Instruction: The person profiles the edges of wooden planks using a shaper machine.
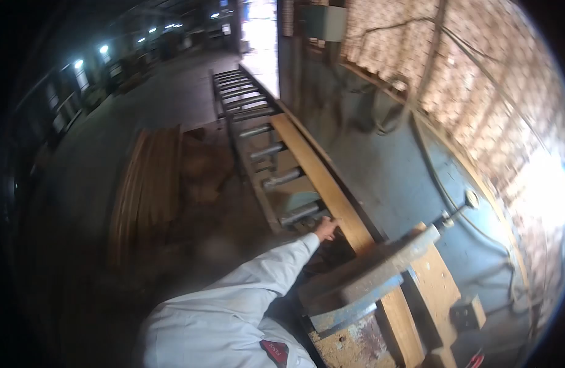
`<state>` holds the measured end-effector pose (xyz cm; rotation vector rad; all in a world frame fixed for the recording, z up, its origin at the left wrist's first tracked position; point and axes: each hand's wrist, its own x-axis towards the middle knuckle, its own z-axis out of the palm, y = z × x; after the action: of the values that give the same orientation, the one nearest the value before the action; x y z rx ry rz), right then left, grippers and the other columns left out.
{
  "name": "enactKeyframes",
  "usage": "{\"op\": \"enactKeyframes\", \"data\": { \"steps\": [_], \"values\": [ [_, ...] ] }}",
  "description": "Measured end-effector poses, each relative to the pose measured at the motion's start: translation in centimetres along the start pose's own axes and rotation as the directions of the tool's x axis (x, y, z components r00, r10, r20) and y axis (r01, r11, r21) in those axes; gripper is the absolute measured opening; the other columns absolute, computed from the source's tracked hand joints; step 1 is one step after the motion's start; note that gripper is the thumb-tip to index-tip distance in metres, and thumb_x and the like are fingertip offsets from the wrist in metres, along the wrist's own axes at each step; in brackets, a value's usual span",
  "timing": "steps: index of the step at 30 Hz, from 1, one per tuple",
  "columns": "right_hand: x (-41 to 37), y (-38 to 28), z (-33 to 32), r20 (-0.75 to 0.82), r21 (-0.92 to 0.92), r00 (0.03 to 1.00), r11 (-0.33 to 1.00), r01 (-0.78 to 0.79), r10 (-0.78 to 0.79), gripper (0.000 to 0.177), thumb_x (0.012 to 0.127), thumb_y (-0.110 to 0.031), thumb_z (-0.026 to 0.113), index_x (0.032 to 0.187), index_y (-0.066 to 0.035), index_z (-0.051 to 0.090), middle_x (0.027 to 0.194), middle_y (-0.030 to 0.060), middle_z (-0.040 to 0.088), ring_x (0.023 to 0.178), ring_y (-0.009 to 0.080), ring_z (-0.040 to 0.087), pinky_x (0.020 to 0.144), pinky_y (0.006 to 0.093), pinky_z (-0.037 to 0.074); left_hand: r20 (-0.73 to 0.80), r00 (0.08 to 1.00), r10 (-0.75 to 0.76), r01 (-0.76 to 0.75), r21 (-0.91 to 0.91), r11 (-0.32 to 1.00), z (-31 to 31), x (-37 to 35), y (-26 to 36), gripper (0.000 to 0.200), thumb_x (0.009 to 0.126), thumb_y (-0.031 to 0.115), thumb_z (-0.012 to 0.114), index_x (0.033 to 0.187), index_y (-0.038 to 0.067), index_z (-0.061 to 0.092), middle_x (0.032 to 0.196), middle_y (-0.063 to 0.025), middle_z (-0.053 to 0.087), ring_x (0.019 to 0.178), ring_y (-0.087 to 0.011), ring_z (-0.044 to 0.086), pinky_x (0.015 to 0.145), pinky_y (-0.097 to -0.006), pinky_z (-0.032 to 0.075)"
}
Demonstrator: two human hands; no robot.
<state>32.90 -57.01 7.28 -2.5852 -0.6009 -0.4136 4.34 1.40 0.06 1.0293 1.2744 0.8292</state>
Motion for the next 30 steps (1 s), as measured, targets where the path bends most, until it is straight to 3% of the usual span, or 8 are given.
{"op": "enactKeyframes", "data": {
  "steps": [3,4,7,12,17,19,24,30],
  "values": [
    [-1.6,4.1,2.6,0.083,0.140,0.994,0.989,0.056,-0.068,0.052,0.097,-0.044,0.051,0.114,0.004,0.061,0.119,0.0231,0.060,0.110,0.0392,0.055,0.094,0.0490,0.044,0.031,0.998,0.046,-0.043,-0.104,0.994,-0.2,-0.3,0.3,0.040,0.085,0.041,0.064,0.090,0.002,0.057,0.068,-0.0057,0.054,0.047,-0.0167,0.054,0.043,-0.0318,0.051],
    [-2.9,0.7,0.6,0.005,0.426,1.000,0.905,0.019,-0.023,0.039,0.096,-0.031,0.057,0.117,0.001,0.061,0.125,0.0206,0.056,0.118,0.0348,0.051,0.102,0.0406,0.038,0.190,0.981,0.045,-0.004,-0.213,0.977,-0.8,0.4,-0.2,0.038,0.086,0.042,0.063,0.088,0.004,0.058,0.068,-0.0040,0.052,0.046,-0.0137,0.051,0.043,-0.0304,0.050],
    [-6.6,1.9,2.2,-0.055,0.429,0.963,0.877,-0.216,0.264,0.045,0.095,-0.023,0.059,0.130,0.004,0.048,0.135,0.0186,0.047,0.126,0.0315,0.043,0.108,0.0396,0.031,0.187,0.982,-0.003,0.025,-0.114,0.993,-0.6,-0.1,0.6,0.038,0.087,0.041,0.065,0.085,0.004,0.057,0.063,-0.0030,0.049,0.046,-0.0125,0.050,0.045,-0.0289,0.050],
    [-10.0,-0.4,2.7,-0.039,0.847,0.782,0.436,-0.305,0.622,0.045,0.096,-0.023,0.059,0.130,0.003,0.046,0.131,0.0156,0.051,0.117,0.0250,0.052,0.099,0.0342,0.042,0.270,0.962,-0.041,0.052,-0.035,0.998,-1.7,-3.6,-2.2,0.054,0.090,0.043,0.063,0.113,-0.005,0.053,0.101,-0.0160,0.055,0.078,-0.0251,0.060,0.066,-0.0367,0.056],
    [-8.7,-3.9,3.2,0.708,0.693,0.547,-0.293,-0.658,0.447,0.050,0.094,-0.026,0.062,0.133,-0.001,0.043,0.120,0.0162,0.054,0.104,0.0238,0.060,0.083,0.0358,0.054,0.403,0.912,-0.069,0.032,0.096,0.995,-3.1,-8.9,-2.9,0.041,0.092,0.042,0.062,0.105,0.004,0.058,0.087,-0.0041,0.056,0.070,-0.0165,0.055,0.055,-0.0285,0.044],
    [-7.6,-4.9,4.7,0.746,0.665,0.522,-0.414,-0.622,0.414,0.046,0.092,-0.028,0.065,0.125,-0.001,0.046,0.115,0.0153,0.055,0.098,0.0235,0.061,0.083,0.0368,0.055,0.369,0.929,0.035,-0.121,0.215,0.969,-2.8,-10.2,-3.3,0.033,0.092,0.041,0.062,0.090,0.007,0.061,0.073,0.0024,0.051,0.064,-0.0106,0.047,0.053,-0.0270,0.035],
    [-6.7,-4.1,10.5,0.630,0.764,0.529,-0.331,-0.554,0.568,0.033,0.090,-0.027,0.068,0.104,-0.005,0.047,0.106,0.0111,0.054,0.094,0.0210,0.057,0.077,0.0378,0.056,0.452,0.880,0.144,-0.260,0.206,0.943,-4.5,-8.1,-6.5,0.039,0.093,0.042,0.062,0.080,0.005,0.061,0.073,0.0016,0.053,0.066,-0.0106,0.043,0.060,-0.0299,0.035],
    [-4.9,0.5,5.0,0.312,0.874,0.571,0.008,-0.487,0.759,0.024,0.086,-0.019,0.071,0.079,-0.009,0.050,0.075,0.0009,0.051,0.061,0.0116,0.050,0.054,0.0270,0.049,0.399,0.917,0.012,-0.038,0.058,0.998,-3.6,-9.8,-5.1,0.041,0.093,0.043,0.062,0.080,0.004,0.063,0.070,0.0029,0.052,0.065,-0.0090,0.042,0.060,-0.0295,0.036]
  ]
}}
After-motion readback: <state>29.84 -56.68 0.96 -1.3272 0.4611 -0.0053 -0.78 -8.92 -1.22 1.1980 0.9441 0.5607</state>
